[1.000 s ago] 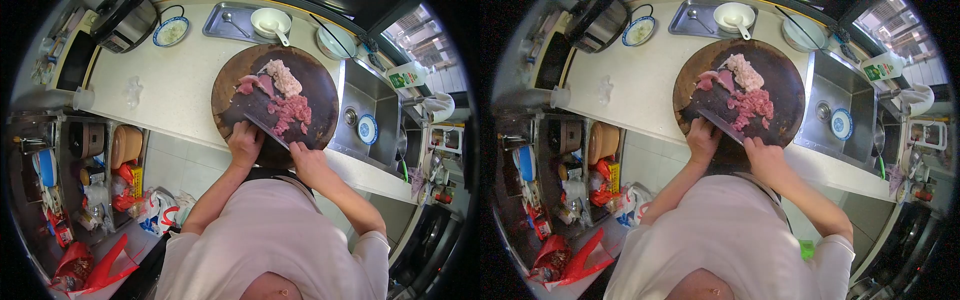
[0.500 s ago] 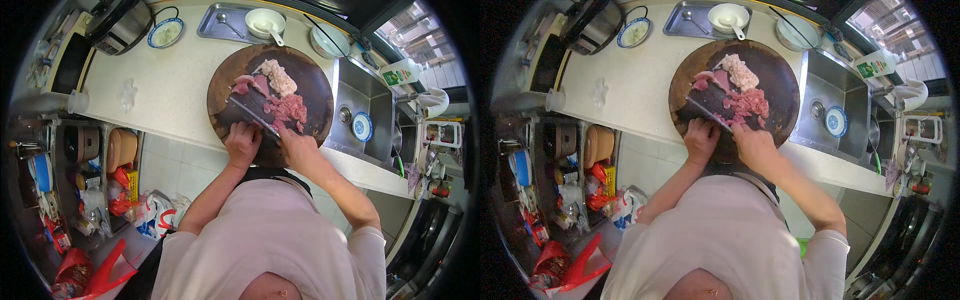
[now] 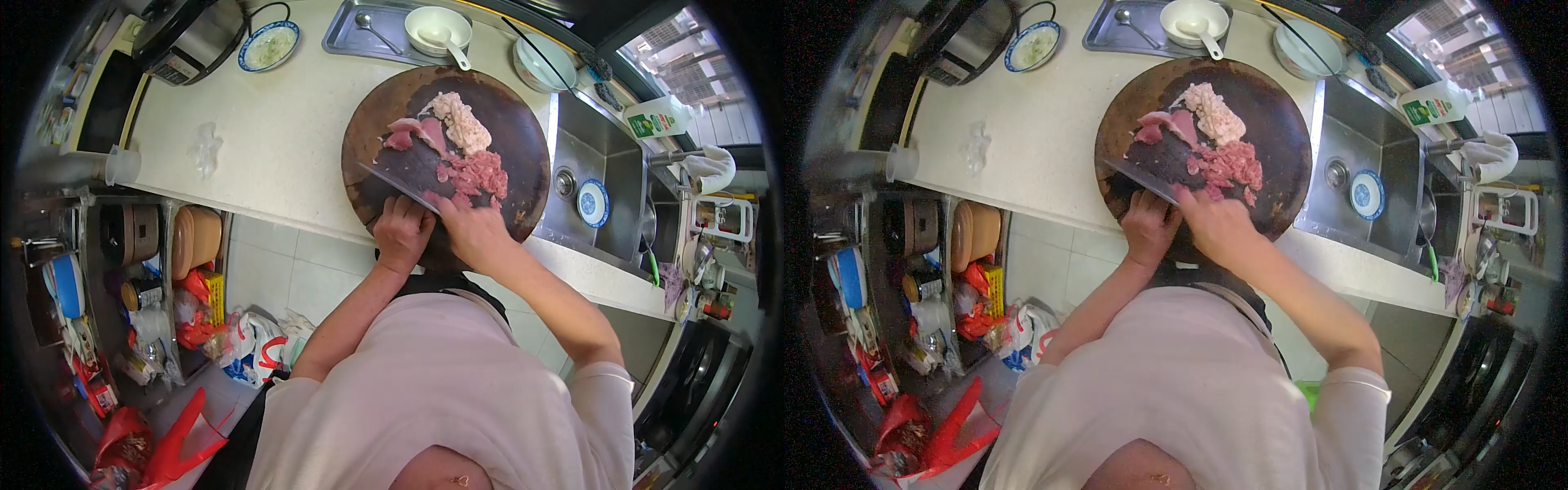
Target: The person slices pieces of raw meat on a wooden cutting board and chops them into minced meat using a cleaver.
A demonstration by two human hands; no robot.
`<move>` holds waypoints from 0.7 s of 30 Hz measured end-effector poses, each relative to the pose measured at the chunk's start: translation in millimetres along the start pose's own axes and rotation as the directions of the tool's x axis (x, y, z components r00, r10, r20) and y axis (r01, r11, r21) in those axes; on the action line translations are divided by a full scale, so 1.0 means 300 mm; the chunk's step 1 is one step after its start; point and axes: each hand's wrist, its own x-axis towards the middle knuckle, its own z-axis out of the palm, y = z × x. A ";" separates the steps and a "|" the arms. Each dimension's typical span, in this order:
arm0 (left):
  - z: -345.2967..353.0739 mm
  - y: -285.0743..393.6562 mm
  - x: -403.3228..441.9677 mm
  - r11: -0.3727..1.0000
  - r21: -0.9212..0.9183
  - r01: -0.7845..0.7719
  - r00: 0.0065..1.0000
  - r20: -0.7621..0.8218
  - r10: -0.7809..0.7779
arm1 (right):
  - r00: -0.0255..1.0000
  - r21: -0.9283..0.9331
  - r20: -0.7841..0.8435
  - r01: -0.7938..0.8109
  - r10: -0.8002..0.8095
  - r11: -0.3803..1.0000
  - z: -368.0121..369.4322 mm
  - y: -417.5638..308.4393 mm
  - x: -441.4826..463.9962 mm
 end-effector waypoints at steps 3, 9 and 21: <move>-0.005 -0.004 -0.004 1.000 0.017 -0.001 1.000 0.003 0.001 | 0.997 0.063 -0.075 -0.024 0.028 0.998 0.020 -0.001 0.093; -0.001 0.003 -0.013 0.999 -0.017 0.033 0.999 0.023 -0.033 | 0.992 0.047 -0.105 -0.062 0.066 0.997 -0.045 0.057 0.011; 0.009 0.002 -0.001 0.999 -0.002 0.050 0.999 0.017 -0.050 | 0.996 0.015 0.057 -0.068 0.067 0.998 -0.028 -0.013 -0.065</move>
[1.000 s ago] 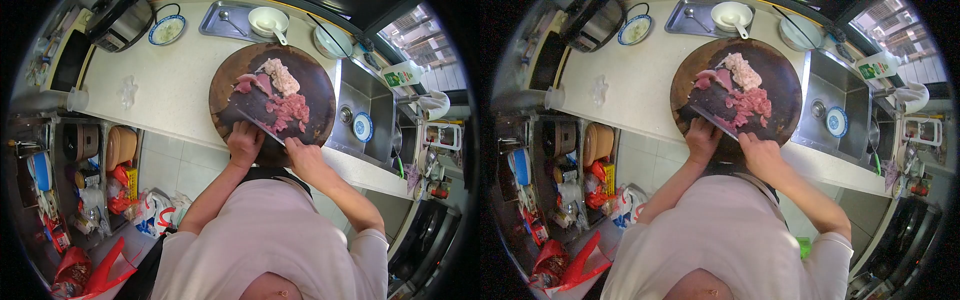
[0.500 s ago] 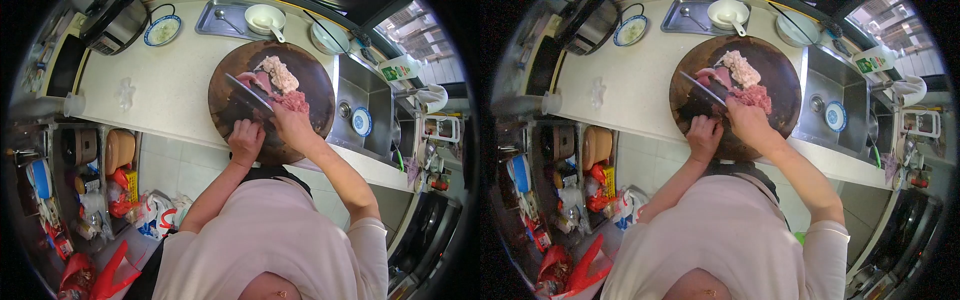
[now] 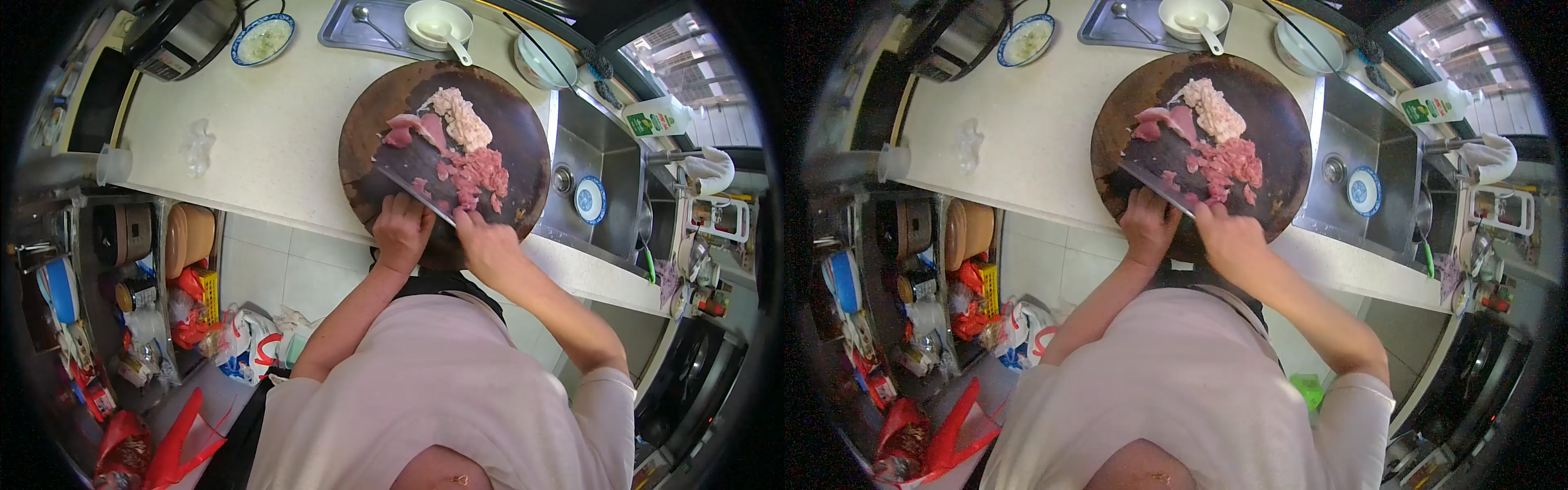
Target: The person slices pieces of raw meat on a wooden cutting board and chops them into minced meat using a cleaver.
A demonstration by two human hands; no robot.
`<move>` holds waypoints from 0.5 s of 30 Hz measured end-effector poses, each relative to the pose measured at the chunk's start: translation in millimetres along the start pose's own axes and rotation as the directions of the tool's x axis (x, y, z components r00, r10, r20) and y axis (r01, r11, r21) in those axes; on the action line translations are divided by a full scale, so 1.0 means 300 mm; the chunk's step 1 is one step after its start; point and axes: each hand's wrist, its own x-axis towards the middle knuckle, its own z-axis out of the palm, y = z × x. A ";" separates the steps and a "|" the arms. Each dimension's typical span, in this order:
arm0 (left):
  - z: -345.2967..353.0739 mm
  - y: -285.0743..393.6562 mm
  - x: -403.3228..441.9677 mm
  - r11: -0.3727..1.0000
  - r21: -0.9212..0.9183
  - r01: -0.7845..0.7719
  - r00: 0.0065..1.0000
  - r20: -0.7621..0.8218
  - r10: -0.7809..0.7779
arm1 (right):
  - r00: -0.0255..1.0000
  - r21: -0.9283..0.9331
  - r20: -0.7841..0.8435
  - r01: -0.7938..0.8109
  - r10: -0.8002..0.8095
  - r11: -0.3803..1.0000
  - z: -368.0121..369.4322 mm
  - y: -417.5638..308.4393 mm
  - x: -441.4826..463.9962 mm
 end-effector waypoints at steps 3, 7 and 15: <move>0.004 -0.004 -0.004 1.000 0.012 -0.007 1.000 -0.011 0.007 | 0.994 -0.013 -0.105 0.011 -0.012 1.000 0.038 -0.019 0.110; -0.003 0.008 -0.020 0.999 0.042 0.006 1.000 0.012 -0.006 | 0.996 0.091 -0.049 -0.072 0.077 0.993 -0.015 0.055 0.144; -0.033 0.032 -0.007 0.982 -0.138 0.129 0.991 -0.021 -0.133 | 0.917 0.293 -0.251 -0.233 0.310 0.927 -0.051 0.073 0.008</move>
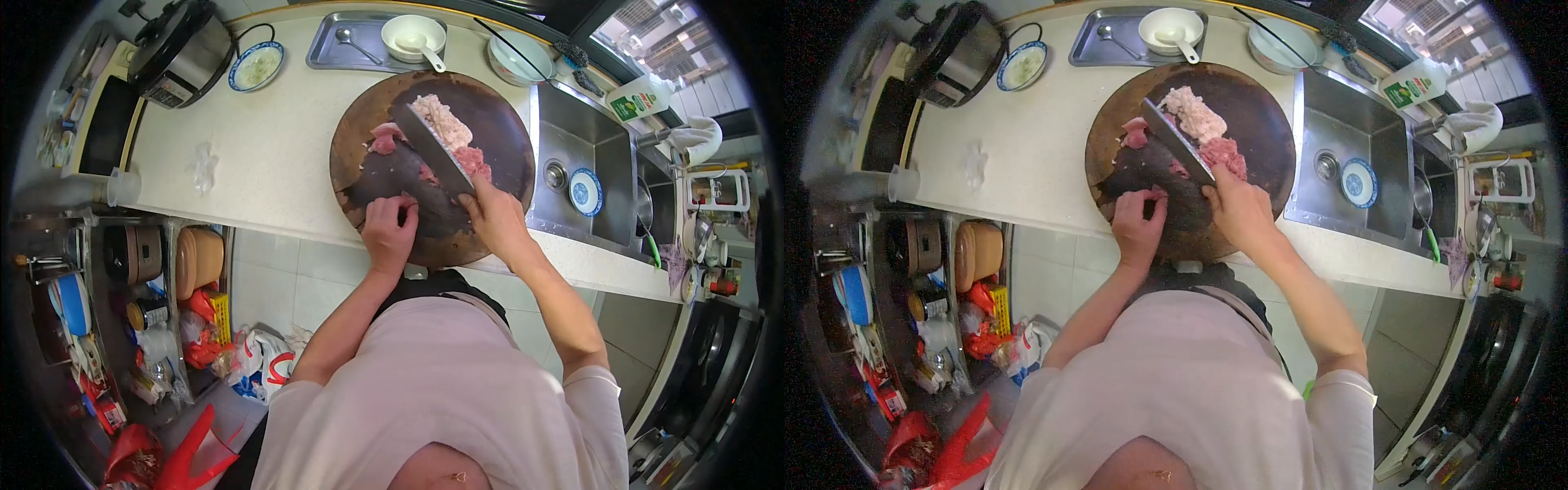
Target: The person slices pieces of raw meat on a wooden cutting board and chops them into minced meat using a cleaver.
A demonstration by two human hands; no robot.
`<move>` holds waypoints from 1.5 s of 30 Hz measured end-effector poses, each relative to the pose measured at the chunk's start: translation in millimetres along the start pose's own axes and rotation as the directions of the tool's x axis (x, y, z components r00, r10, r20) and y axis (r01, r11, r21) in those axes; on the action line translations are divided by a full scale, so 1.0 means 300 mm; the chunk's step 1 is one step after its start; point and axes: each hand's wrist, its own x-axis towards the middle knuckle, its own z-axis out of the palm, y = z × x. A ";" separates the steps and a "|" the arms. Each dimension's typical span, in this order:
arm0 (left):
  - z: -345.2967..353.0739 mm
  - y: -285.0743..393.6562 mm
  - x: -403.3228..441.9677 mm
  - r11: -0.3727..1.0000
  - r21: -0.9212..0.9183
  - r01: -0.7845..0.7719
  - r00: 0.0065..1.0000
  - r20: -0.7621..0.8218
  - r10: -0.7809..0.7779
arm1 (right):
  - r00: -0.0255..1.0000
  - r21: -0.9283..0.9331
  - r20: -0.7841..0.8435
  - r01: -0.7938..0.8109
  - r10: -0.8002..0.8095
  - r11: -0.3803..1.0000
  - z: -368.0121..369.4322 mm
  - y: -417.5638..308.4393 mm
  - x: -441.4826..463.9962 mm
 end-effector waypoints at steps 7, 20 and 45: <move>-0.021 0.106 0.052 0.998 -0.022 -0.056 0.998 -0.036 0.055 | 0.975 0.296 -0.007 -0.211 0.223 0.932 -0.061 0.020 -0.053; 0.042 0.068 0.150 0.981 0.086 -0.176 0.984 0.011 0.176 | 0.921 0.263 -0.122 -0.331 0.371 0.906 -0.061 0.146 -0.146; -0.047 -0.036 -0.033 0.992 0.037 0.122 0.986 -0.115 -0.117 | 0.974 -0.275 0.221 0.115 -0.053 0.955 -0.029 0.077 -0.012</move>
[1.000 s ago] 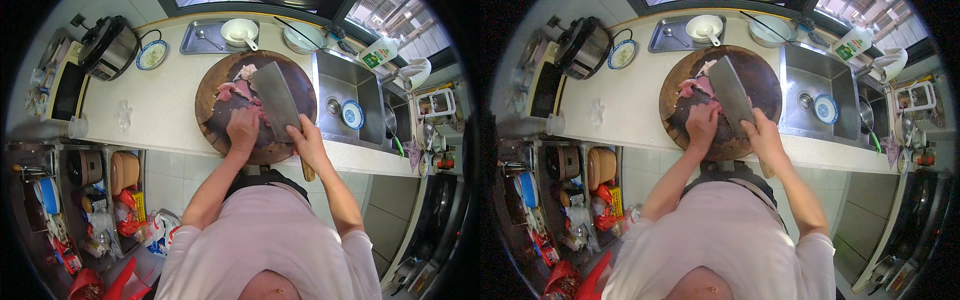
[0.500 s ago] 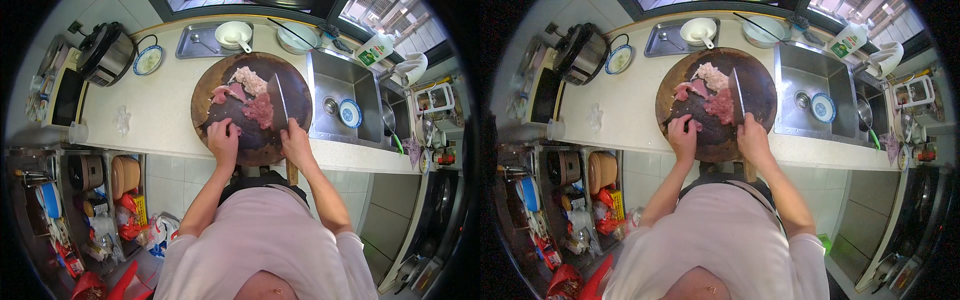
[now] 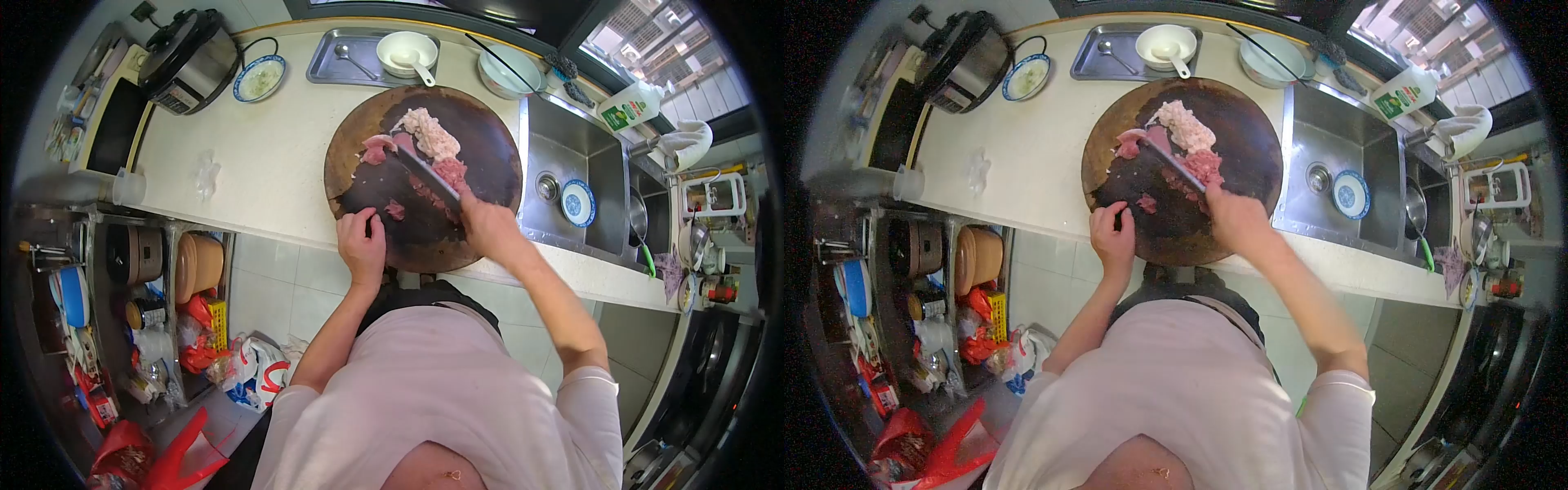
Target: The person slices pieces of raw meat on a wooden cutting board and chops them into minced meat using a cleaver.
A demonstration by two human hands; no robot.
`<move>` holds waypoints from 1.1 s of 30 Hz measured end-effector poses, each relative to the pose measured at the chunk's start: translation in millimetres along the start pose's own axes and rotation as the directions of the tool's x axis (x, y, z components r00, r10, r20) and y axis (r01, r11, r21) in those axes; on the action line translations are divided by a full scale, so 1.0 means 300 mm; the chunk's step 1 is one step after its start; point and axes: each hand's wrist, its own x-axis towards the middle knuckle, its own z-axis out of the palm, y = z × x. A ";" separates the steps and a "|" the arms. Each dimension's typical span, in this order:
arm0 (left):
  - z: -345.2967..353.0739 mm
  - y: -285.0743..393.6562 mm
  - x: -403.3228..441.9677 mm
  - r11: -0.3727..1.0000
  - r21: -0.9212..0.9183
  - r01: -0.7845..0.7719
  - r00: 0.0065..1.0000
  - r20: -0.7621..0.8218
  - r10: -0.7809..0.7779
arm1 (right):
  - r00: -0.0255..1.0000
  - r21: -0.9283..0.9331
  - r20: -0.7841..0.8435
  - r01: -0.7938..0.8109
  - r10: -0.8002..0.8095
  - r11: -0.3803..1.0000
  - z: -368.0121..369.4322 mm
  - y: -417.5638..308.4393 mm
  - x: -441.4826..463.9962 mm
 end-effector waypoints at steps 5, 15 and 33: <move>-0.014 0.001 -0.005 1.000 0.004 0.006 1.000 0.023 -0.006 | 0.993 -0.030 -0.023 0.113 -0.114 0.993 -0.163 -0.014 -0.015; -0.010 -0.002 0.001 0.999 0.013 -0.042 0.999 -0.015 0.042 | 0.996 0.013 -0.010 0.093 -0.092 0.996 -0.127 0.020 0.001; 0.061 0.041 0.020 0.978 0.140 -0.153 0.987 0.064 0.145 | 0.979 0.135 -0.057 0.201 -0.195 0.970 0.022 -0.078 -0.065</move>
